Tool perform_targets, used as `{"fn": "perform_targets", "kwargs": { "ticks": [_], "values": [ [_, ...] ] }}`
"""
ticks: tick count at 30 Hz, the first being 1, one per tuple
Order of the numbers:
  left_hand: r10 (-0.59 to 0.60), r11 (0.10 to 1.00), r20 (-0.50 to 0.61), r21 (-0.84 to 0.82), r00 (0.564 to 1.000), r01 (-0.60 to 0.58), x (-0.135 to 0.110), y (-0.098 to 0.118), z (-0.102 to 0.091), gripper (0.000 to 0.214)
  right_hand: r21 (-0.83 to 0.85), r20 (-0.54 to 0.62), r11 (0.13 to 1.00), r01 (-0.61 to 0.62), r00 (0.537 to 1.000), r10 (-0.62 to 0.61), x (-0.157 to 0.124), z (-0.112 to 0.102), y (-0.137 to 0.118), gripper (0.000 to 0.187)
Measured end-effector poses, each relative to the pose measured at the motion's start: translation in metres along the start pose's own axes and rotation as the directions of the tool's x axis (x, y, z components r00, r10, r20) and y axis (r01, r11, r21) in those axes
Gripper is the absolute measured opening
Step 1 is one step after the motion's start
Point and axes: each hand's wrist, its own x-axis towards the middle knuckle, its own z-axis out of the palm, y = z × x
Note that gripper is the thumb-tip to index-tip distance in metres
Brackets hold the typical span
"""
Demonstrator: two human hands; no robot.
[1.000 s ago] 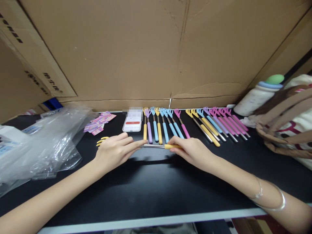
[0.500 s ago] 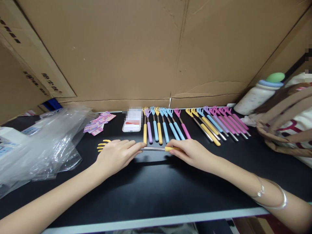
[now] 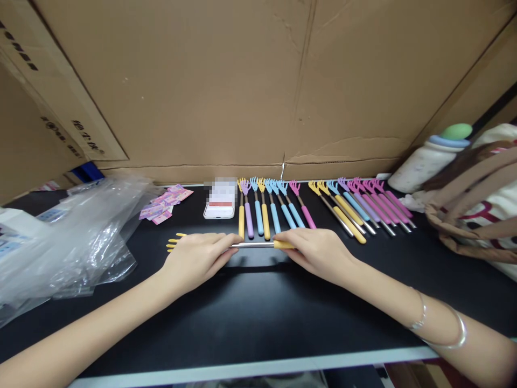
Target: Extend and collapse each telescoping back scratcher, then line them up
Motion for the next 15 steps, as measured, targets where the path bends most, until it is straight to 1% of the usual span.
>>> {"fn": "perform_targets", "kwargs": {
  "ticks": [5,10,13,15],
  "values": [
    [0.031,0.999,-0.075,0.038,0.997,-0.028,-0.001,-0.002,0.001,0.030,-0.027,-0.047,0.999,-0.023,0.999,0.022,0.000,0.001,0.000,0.024],
    [0.087,0.996,-0.151,0.023,0.985,-0.085,-0.001,-0.005,0.002,0.031,-0.044,-0.088,0.998,0.046,0.995,-0.050,0.000,-0.006,0.000,0.026],
    [0.109,0.993,-0.193,0.066,0.975,-0.098,-0.001,-0.005,0.002,0.028,-0.055,-0.123,0.997,0.062,0.990,-0.069,0.000,-0.009,-0.001,0.024],
    [0.134,0.987,-0.214,0.115,0.968,-0.111,-0.001,-0.006,0.001,0.026,-0.038,-0.128,0.998,0.043,0.991,-0.048,-0.001,-0.009,-0.003,0.025]
  ]
}}
